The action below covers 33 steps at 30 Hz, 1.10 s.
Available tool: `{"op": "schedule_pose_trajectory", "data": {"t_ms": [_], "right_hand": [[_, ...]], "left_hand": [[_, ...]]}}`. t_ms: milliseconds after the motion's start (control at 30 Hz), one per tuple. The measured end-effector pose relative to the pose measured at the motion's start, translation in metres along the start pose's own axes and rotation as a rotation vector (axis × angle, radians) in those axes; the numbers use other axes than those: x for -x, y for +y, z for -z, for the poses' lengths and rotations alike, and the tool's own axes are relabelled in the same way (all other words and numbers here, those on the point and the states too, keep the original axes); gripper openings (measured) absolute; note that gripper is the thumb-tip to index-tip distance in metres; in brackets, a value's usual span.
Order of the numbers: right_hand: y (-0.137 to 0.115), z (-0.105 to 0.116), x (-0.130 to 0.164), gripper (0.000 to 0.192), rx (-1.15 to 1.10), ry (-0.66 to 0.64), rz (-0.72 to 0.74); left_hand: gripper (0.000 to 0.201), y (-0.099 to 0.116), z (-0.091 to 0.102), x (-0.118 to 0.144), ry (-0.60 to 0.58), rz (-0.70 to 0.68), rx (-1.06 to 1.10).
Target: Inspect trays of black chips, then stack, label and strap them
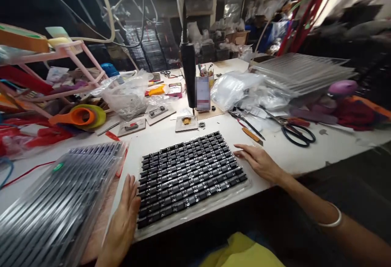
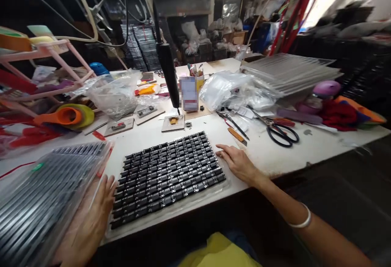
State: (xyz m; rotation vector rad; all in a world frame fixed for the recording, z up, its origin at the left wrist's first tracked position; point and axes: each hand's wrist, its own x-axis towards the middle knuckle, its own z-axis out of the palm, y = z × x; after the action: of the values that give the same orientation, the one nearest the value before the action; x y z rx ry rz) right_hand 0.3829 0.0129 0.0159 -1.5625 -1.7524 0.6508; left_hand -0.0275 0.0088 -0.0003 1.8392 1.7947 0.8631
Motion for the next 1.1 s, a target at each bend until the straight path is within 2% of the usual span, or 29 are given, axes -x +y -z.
{"op": "schedule_pose_trajectory", "data": {"t_ms": [100,200,333,600,767,933,1000,1100], "right_hand": [[0.002,-0.019,0.027,0.034,-0.015,0.204,-0.004],[0.003,-0.03,0.032,0.037,-0.003,0.288,-0.012],[-0.001,-0.032,0.022,0.035,0.038,0.278,-0.041],[-0.011,-0.042,0.013,0.03,0.173,0.297,-0.077],[-0.011,-0.041,0.016,0.03,0.155,0.312,-0.086],[-0.005,-0.04,0.019,0.036,0.096,0.326,-0.094],[-0.003,-0.039,0.02,0.036,0.084,0.316,-0.082],[-0.001,-0.039,0.022,0.035,0.087,0.307,-0.059]], "left_hand": [[0.071,-0.005,-0.006,0.018,-0.017,0.043,0.034],[0.072,0.0,-0.007,0.021,0.022,0.035,0.054],[0.073,0.007,-0.005,0.018,0.029,0.035,0.032],[0.067,0.007,-0.005,0.019,0.034,-0.035,0.023],[0.067,0.013,-0.002,0.019,0.016,0.007,-0.082],[0.076,0.011,-0.011,0.017,-0.013,-0.089,-0.116],[0.08,0.012,-0.014,0.018,0.0,-0.074,-0.103],[0.082,0.016,-0.015,0.022,0.069,0.02,-0.081]]}}
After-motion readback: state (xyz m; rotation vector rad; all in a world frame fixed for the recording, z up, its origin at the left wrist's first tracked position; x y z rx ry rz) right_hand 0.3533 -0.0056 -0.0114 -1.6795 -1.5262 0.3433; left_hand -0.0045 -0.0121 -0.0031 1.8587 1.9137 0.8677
